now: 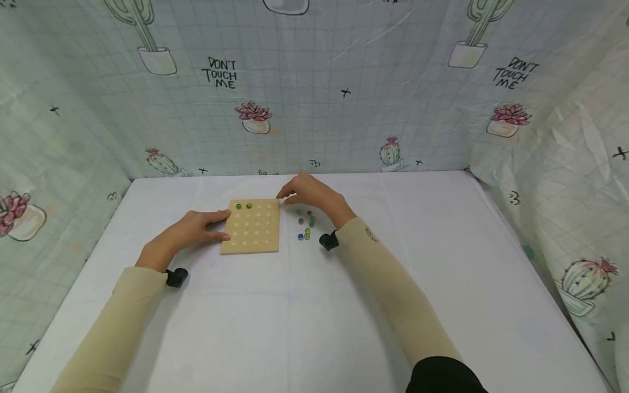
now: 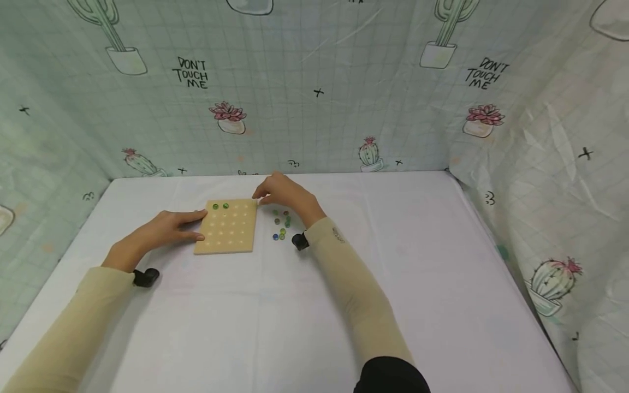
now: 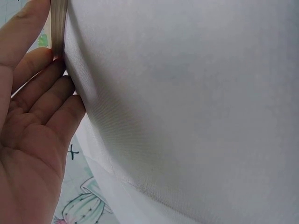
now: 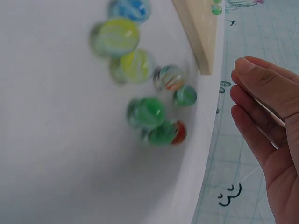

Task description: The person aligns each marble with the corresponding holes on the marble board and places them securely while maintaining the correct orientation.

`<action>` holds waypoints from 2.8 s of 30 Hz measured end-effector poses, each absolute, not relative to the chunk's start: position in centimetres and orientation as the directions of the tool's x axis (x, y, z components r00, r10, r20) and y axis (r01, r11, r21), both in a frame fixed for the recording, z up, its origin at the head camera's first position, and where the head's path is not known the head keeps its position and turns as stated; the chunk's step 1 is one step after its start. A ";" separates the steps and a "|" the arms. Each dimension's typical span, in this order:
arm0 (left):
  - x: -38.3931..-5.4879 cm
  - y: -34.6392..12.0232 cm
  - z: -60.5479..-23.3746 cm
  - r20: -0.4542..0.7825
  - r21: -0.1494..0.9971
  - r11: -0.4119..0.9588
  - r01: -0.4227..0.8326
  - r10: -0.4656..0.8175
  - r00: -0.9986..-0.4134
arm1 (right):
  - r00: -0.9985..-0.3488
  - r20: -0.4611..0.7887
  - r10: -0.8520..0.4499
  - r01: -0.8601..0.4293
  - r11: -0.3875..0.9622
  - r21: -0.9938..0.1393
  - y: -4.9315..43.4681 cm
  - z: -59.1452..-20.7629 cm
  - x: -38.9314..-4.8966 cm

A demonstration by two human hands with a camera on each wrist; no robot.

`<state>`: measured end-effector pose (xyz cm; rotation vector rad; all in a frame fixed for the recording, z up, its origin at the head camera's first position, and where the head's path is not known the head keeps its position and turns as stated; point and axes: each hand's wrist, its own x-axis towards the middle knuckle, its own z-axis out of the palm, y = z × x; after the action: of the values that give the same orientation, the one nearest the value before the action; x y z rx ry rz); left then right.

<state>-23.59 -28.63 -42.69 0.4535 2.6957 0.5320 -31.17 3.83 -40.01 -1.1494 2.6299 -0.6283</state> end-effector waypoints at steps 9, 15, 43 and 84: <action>-23.6 -28.6 -42.9 -0.269 0.421 0.874 0.242 0.375 -0.887 | -0.690 -0.069 -0.720 -0.616 0.635 -0.466 6.8 -40.3 -30.2; -23.6 -28.5 -42.8 -0.255 0.416 0.870 0.265 0.392 -0.884 | -0.714 -0.084 -0.695 -0.592 0.664 -0.457 8.5 -41.1 -29.8; -23.2 -28.0 -42.0 -0.281 0.403 0.880 0.253 0.382 -0.880 | -0.614 -0.097 -0.783 -0.723 0.608 -0.328 9.5 -41.9 -30.0; -23.3 -28.8 -43.0 -0.225 0.448 0.851 0.275 0.405 -0.886 | -0.600 -0.092 -0.795 -0.736 0.593 -0.328 9.3 -42.0 -30.7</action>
<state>-23.27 -28.79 -42.96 0.5124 2.7150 0.5894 -30.73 9.25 -41.98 -1.2669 2.5934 -0.3783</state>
